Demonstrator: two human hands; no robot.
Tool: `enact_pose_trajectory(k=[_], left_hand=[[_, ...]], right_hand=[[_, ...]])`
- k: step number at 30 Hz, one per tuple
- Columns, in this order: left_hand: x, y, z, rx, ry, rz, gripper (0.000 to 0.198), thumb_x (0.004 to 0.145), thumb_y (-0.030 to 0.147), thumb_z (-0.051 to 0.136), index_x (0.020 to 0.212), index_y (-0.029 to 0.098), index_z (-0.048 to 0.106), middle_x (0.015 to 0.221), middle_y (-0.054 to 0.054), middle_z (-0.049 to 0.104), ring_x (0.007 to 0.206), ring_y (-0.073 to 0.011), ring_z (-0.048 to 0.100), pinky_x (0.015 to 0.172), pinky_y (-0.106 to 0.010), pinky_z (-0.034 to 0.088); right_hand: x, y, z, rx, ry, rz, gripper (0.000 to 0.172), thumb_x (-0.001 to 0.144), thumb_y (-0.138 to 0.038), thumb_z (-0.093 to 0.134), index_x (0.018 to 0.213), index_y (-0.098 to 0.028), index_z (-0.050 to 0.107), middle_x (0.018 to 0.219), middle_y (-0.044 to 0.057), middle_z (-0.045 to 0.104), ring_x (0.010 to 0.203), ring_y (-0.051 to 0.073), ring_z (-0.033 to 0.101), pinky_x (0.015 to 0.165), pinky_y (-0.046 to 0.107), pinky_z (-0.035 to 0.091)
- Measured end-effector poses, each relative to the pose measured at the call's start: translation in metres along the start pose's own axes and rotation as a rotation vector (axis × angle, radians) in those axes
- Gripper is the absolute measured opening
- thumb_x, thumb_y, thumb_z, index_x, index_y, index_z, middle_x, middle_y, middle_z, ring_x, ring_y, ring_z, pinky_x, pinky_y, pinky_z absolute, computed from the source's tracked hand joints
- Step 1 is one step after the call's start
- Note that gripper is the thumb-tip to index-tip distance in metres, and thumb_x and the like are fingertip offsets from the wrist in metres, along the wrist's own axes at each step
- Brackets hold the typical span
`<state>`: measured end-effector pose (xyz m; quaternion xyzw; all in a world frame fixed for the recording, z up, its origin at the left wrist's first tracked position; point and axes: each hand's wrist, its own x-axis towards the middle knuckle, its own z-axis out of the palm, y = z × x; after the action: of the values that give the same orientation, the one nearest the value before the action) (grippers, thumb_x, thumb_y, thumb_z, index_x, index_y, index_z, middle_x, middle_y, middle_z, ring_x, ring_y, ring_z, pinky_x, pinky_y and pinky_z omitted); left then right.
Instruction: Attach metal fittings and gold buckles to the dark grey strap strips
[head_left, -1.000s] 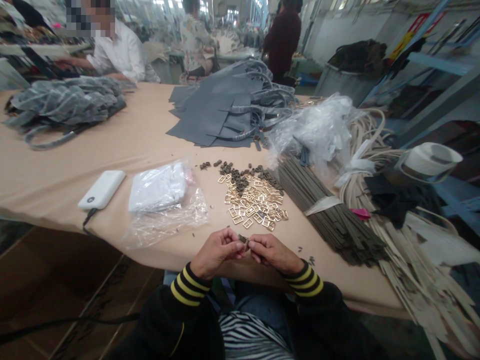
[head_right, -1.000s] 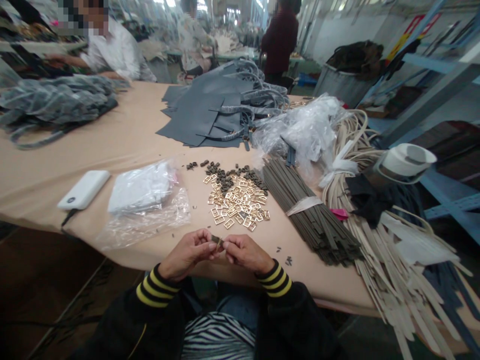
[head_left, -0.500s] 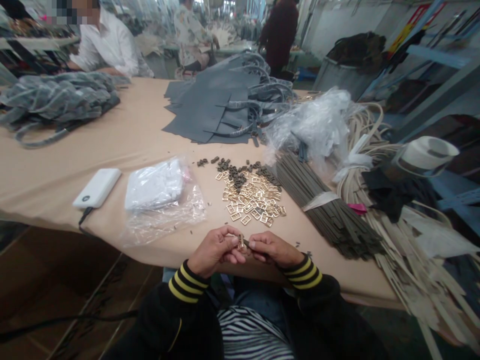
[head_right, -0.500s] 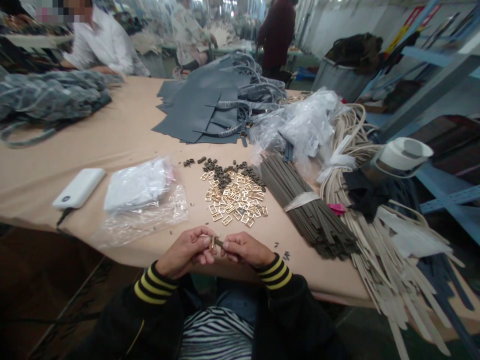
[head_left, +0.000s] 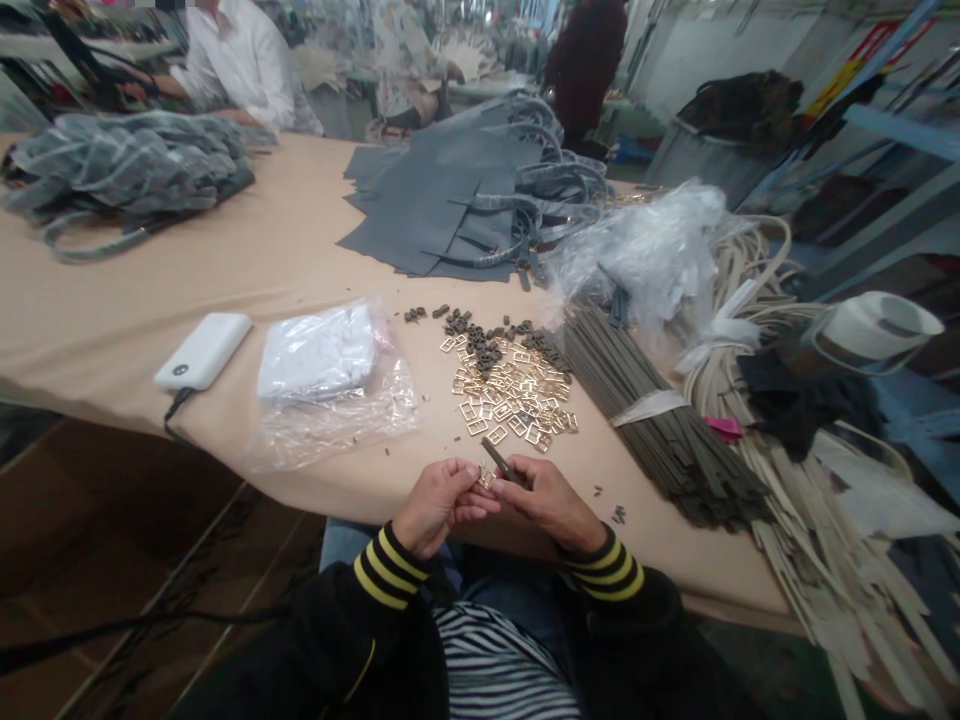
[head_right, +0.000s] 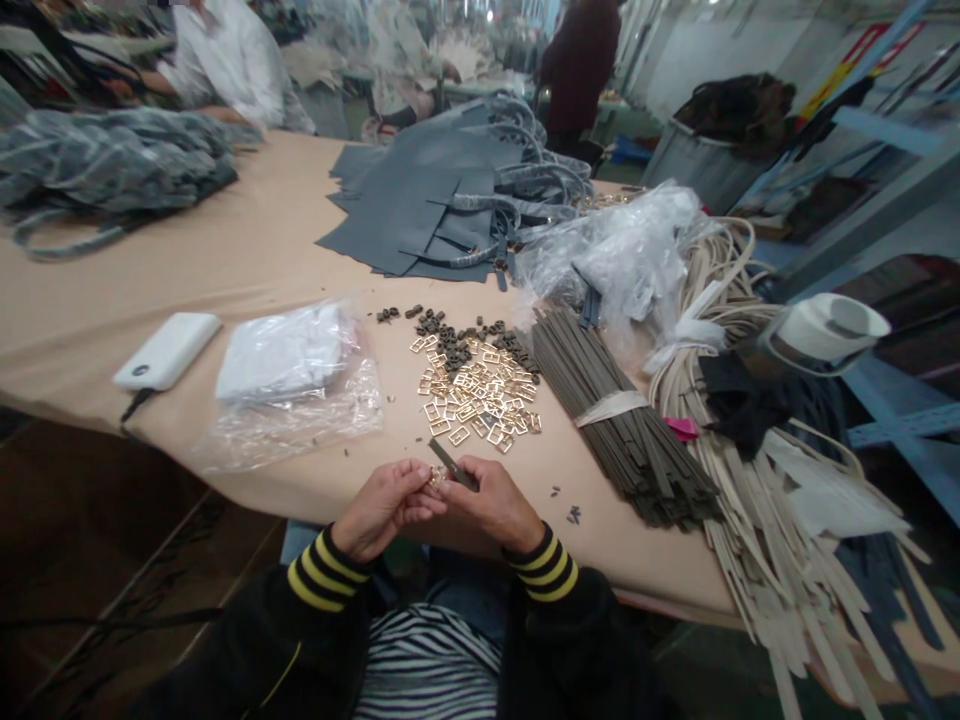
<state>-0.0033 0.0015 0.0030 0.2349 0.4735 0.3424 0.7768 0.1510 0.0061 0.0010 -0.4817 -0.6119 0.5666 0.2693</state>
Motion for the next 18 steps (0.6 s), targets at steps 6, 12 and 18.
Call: enact_pose_trajectory(k=[6,12,18], left_hand=[[-0.002,-0.017,-0.007,-0.197,-0.173,-0.049,0.017,0.07,0.024,0.061,0.068,0.011,0.051,0.046,0.002,0.056,0.038,-0.0067,0.055,0.036,-0.011,0.043],[0.0,-0.035,-0.012,-0.481,-0.199,-0.067,0.009,0.071,0.015,0.059,0.075,0.009,0.054,0.051,0.002,0.055,0.042,-0.0044,0.055,0.043,-0.01,0.046],[-0.003,-0.024,-0.013,-0.372,-0.161,-0.006,0.02,0.066,0.022,0.065,0.066,0.012,0.048,0.049,0.002,0.056,0.04,-0.0057,0.056,0.037,-0.009,0.043]], right_hand=[[0.003,-0.016,0.005,-0.02,-0.012,0.03,0.026,0.072,-0.038,0.052,0.061,-0.015,0.048,0.052,-0.005,0.037,0.05,0.007,0.033,0.047,0.02,0.028],[0.006,-0.022,0.007,-0.013,-0.069,0.068,0.025,0.071,-0.039,0.052,0.064,-0.015,0.049,0.05,-0.006,0.037,0.047,0.007,0.032,0.045,0.02,0.027],[0.001,-0.011,0.003,0.057,-0.051,0.109,0.025,0.078,-0.042,0.042,0.076,-0.017,0.044,0.051,-0.007,0.039,0.041,0.006,0.03,0.041,0.02,0.025]])
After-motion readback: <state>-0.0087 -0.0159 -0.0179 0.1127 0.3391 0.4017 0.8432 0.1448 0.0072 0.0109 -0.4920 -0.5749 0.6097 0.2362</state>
